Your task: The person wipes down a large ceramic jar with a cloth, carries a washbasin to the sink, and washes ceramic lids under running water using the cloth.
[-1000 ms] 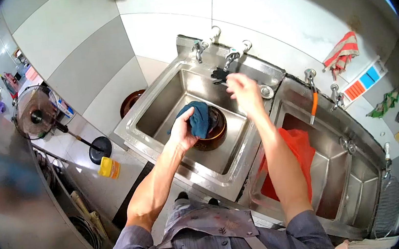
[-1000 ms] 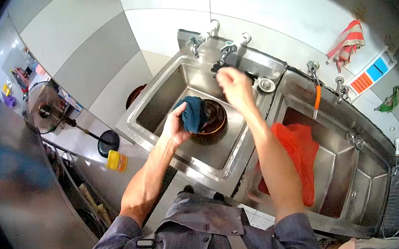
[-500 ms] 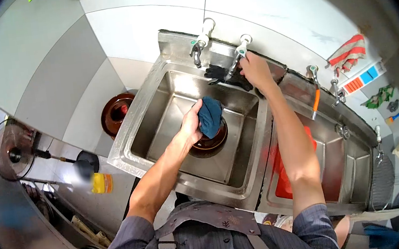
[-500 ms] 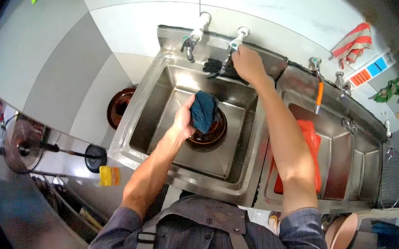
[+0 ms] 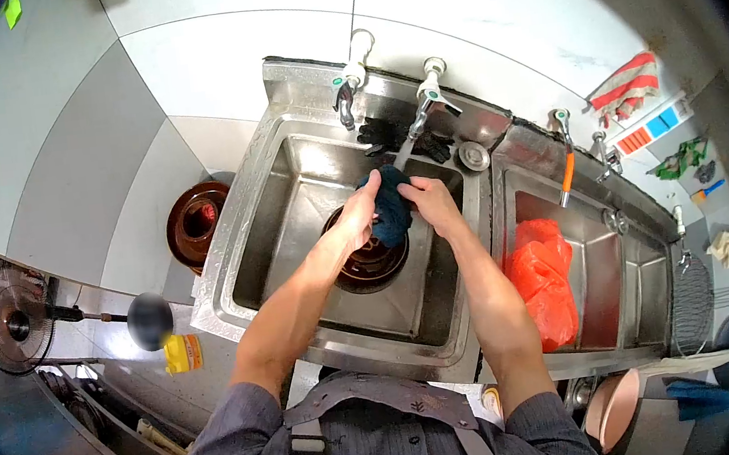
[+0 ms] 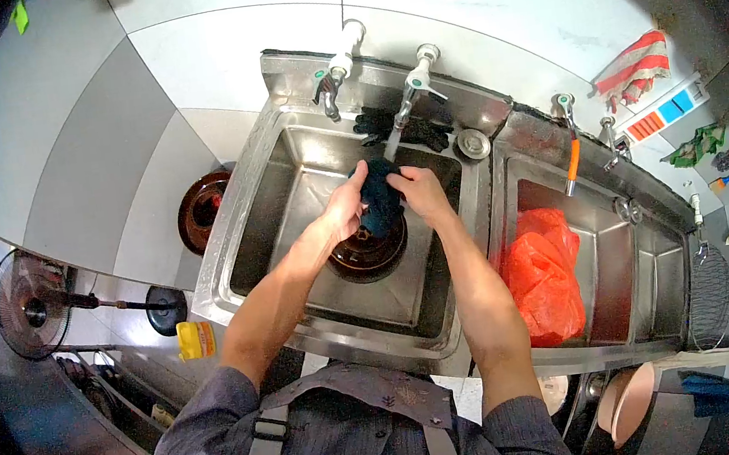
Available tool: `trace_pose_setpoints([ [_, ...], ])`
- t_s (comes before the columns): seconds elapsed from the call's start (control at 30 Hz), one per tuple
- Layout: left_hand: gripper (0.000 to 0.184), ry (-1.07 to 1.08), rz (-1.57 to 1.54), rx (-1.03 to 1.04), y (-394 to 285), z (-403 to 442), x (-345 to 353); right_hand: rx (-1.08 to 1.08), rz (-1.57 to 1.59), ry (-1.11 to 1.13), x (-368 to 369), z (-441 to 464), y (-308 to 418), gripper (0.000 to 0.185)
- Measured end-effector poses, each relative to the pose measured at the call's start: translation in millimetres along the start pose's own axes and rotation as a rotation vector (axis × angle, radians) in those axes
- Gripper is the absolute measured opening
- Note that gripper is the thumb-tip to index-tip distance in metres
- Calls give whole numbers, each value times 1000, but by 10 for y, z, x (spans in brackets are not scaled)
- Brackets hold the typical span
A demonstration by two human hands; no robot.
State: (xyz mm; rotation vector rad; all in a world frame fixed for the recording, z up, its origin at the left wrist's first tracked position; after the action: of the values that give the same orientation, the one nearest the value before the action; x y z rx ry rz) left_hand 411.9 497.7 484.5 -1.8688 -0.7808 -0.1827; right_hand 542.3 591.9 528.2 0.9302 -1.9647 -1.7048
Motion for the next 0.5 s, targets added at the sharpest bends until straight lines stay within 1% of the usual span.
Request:
trace_pose_setpoints([
  [0.03, 57, -2, 2, -1, 9, 22, -14, -8, -36, -51, -15, 9, -14, 30],
  [0.07, 60, -114, 168, 62, 3, 34, -58, -30, -171, -123, -63, 22, -7, 29],
  [0.1, 64, -225, 333, 126, -54, -3, -61, -30, -170, -121, -76, 71, -38, 29],
  [0.13, 68, -336, 498, 193, -126, -42, -60, -133, -185, -187, -104, 124, -21, 30],
  [0.17, 68, -338, 498, 193, -188, -65, -71, -236, -198, -253, -134, 146, -15, 31],
  [0.2, 71, -287, 649, 215, -290, -78, -78, -251, -181, -250, -108, 58, 146, 30],
  [0.23, 75, -236, 799, 235, -370, -97, -61, -253, -179, -247, -94, 83, 149, 30],
  [0.27, 75, -240, 800, 235, -412, -129, -48, -285, -179, -276, -88, 109, 176, 29],
  [0.3, 73, -285, 842, 296, -540, -259, 23, -316, -180, -306, -87, 130, 194, 29],
  [0.33, 72, -331, 884, 359, -627, -325, 58, -294, -84, -289, -71, 127, 263, 28],
  [0.37, 72, -336, 883, 355, -661, -334, 70, -291, -82, -283, -68, 118, 344, 28],
  [0.43, 69, -384, 880, 412, -717, -286, 52, -265, 61, -203, -33, 94, 475, 29],
  [0.47, 65, -352, 766, 435, -657, -154, -8, -193, 64, -150, -78, 178, 392, 30],
  [0.5, 51, -359, 719, 405, -799, -333, 97, -188, 65, -149, -98, 199, 368, 30],
])
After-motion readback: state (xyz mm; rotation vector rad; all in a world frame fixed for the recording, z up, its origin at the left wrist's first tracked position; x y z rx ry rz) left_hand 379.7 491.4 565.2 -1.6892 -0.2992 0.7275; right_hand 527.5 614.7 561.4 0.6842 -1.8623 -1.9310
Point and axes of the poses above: each hand's wrist, its own z-axis towards the middle knuckle, its own x-axis out of the palm, y = z × x, the point moved 4 cm from there along z, towards the middle knuckle, and after that the axes turned 6 degrees about z, right-handed, at the moved point
